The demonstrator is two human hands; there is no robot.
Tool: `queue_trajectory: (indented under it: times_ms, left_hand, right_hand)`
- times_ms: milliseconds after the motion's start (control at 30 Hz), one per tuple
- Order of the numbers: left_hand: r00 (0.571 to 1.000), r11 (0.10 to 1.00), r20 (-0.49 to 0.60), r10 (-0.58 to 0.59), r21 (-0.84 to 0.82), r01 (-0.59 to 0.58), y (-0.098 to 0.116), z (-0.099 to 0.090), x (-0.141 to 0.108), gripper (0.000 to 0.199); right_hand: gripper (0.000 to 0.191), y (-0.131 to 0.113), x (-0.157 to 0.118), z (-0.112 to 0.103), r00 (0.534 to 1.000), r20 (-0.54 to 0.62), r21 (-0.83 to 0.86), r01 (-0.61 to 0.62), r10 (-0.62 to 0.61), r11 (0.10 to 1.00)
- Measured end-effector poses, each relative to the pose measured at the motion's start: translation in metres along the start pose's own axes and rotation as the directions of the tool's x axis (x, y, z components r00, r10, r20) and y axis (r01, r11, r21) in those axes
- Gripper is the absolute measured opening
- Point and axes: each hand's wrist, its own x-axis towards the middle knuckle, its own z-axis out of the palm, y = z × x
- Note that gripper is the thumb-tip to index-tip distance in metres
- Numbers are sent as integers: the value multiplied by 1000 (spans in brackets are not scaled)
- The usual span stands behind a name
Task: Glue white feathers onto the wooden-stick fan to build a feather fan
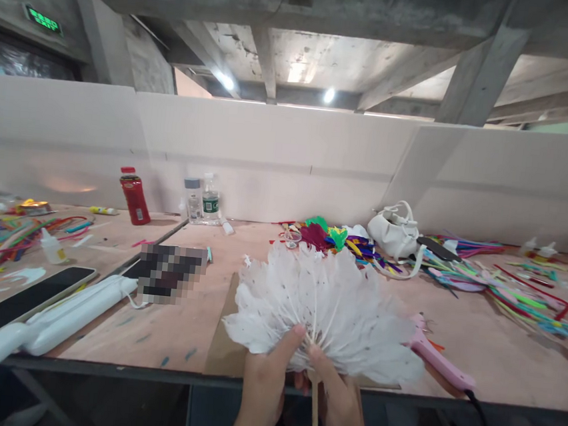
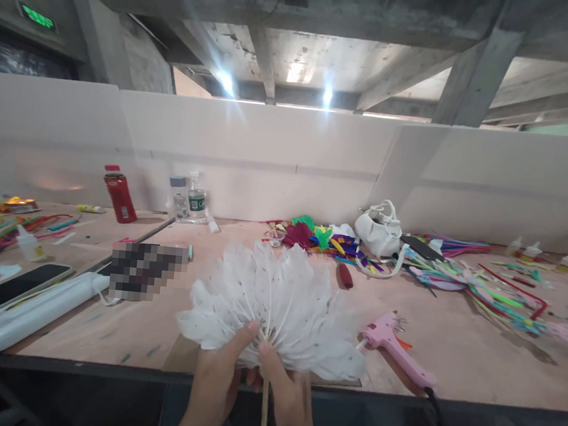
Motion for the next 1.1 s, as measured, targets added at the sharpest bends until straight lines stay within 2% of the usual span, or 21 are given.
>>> queue_trajectory:
  times_ms: [67, 200, 300, 433, 533, 667, 867, 1100]
  left_hand:
    - [999, 1000, 30, -11, 25, 11, 1, 0, 2, 45]
    - [998, 999, 60, 10, 40, -12, -1, -2, 6, 48]
    - [997, 998, 75, 37, 39, -40, -2, -4, 8, 53]
    - [991, 992, 56, 120, 38, -122, -4, -5, 9, 72]
    - [983, 982, 22, 180, 52, -181, -6, -7, 10, 76]
    - [988, 986, 22, 152, 65, -153, -10, -11, 12, 76]
    - [989, 988, 9, 151, 21, -151, -11, -10, 12, 78]
    - [994, 995, 42, 96, -27, -95, -5, -6, 8, 84]
  right_hand:
    - [56, -1, 0, 1, 1000, 16, -3, 19, -19, 1000]
    - [61, -8, 0, 0, 996, -48, -123, -78, 73, 989]
    - [62, -10, -1, -2, 997, -40, -160, -78, 72, 984]
    - [57, -9, 0, -3, 998, -41, -172, -59, 52, 983]
    - [55, -9, -1, -2, 996, -70, -201, -70, 57, 977]
    - [58, -13, -2, -2, 991, -103, -263, -108, 83, 959]
    - [56, -13, -2, -2, 996, -53, -276, -82, 70, 958]
    - [52, -4, 0, -2, 996, -85, -249, 9, -32, 968]
